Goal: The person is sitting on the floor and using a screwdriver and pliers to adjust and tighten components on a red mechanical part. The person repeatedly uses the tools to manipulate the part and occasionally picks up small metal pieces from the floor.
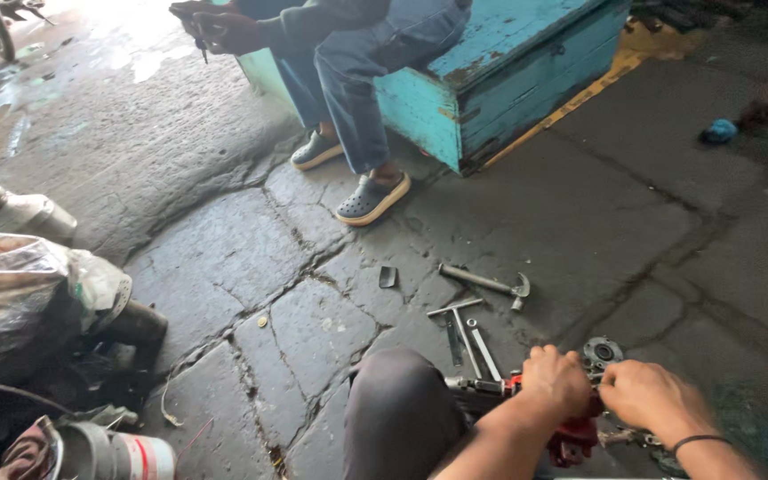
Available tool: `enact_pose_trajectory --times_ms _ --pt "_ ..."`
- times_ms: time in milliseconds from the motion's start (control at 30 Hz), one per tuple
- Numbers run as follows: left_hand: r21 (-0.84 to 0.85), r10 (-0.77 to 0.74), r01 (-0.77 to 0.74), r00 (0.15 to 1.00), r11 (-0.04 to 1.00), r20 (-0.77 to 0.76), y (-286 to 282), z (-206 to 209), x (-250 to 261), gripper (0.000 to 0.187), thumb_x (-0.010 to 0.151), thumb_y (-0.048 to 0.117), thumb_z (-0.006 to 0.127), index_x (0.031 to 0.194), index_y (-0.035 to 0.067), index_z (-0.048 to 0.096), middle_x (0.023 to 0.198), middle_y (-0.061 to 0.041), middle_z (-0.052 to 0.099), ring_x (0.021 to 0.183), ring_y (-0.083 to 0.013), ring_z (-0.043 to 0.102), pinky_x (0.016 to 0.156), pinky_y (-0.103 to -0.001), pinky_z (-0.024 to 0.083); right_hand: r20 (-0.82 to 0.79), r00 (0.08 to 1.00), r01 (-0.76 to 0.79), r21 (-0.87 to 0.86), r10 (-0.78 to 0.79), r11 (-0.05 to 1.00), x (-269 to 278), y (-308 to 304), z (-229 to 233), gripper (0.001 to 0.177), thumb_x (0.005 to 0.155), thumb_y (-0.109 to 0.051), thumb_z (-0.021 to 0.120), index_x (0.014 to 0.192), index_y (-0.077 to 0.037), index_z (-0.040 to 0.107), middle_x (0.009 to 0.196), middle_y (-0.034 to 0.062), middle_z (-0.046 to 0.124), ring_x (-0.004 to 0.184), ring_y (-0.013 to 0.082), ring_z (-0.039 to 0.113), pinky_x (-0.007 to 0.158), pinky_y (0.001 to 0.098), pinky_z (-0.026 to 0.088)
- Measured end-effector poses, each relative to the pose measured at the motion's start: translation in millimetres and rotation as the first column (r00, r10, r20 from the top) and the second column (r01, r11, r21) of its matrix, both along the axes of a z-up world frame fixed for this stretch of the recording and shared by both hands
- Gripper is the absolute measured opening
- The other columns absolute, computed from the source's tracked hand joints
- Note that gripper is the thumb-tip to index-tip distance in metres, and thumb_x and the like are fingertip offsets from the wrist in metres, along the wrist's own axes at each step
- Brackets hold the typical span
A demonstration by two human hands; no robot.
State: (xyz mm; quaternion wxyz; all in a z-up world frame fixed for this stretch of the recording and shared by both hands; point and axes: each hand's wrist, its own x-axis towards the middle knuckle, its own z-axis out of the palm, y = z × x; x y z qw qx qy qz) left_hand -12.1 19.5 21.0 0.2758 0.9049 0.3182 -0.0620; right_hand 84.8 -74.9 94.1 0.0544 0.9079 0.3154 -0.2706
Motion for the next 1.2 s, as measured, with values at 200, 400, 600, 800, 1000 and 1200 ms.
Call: enact_pose_trajectory --times_ms 200,400,600,800,1000,1200 --pt "-0.013 -0.012 0.012 1.0 1.0 0.0 -1 -1 1 0.043 0.091 0.027 0.06 0.124 0.002 0.068 0.131 -0.025 0.06 0.127 -0.0414 0.054 0.103 -0.049 0.048 -0.05 0.997 -0.054 -0.02 0.053 0.998 10 1 1 0.033 0.087 -0.043 0.065 0.112 -0.029 0.082 0.118 0.002 0.081 0.115 0.0265 0.076 0.101 0.0422 0.06" --pt "-0.006 -0.085 0.085 0.996 0.996 -0.01 -5 8 -2 0.04 0.096 0.029 0.056 0.124 0.003 0.069 0.13 -0.025 0.061 0.125 -0.0425 0.057 0.1 -0.051 0.051 -0.044 0.999 0.01 -0.018 -0.011 1.0 -1 -3 16 0.031 0.086 -0.04 0.065 0.111 -0.032 0.083 0.121 0.0016 0.077 0.116 0.0269 0.073 0.102 0.0422 0.058" --pt "-0.012 -0.132 0.132 0.988 0.991 -0.085 -2 27 -2 0.037 0.094 0.026 0.057 0.124 0.007 0.069 0.131 -0.023 0.061 0.126 -0.0419 0.058 0.1 -0.05 0.053 -0.026 0.999 0.038 0.028 -0.038 0.999 -12 -10 31 0.029 0.084 -0.038 0.064 0.107 -0.032 0.081 0.119 0.003 0.076 0.113 0.0289 0.072 0.098 0.0444 0.058" --pt "-0.043 -0.118 0.115 0.991 0.992 -0.067 4 54 -19 0.039 0.092 0.03 0.059 0.124 0.009 0.068 0.128 -0.024 0.061 0.127 -0.0419 0.056 0.103 -0.05 0.05 -0.046 0.998 0.038 0.124 -0.033 0.991 -24 -7 38 0.026 0.083 -0.035 0.065 0.102 -0.029 0.082 0.116 0.0057 0.076 0.11 0.031 0.071 0.096 0.0449 0.057" --pt "-0.017 -0.159 0.158 0.985 0.987 -0.06 13 42 -24 0.05 0.085 0.034 0.067 0.127 0.008 0.064 0.131 -0.025 0.059 0.128 -0.0431 0.054 0.104 -0.049 0.049 -0.059 0.997 0.052 0.137 -0.044 0.989 -35 -4 51 0.025 0.084 -0.031 0.062 0.1 -0.029 0.082 0.11 0.0046 0.077 0.106 0.0292 0.073 0.093 0.0436 0.058" --pt "-0.057 -0.387 0.386 0.922 0.921 -0.002 33 22 -33 0.066 0.066 0.033 0.079 0.127 0.012 0.064 0.131 -0.02 0.061 0.128 -0.0411 0.052 0.109 -0.044 0.045 -0.097 0.993 0.074 0.098 -0.065 0.992 -42 -5 61 0.027 0.085 -0.028 0.06 0.101 -0.03 0.081 0.098 0.001 0.08 0.101 0.0251 0.074 0.09 0.0425 0.058"
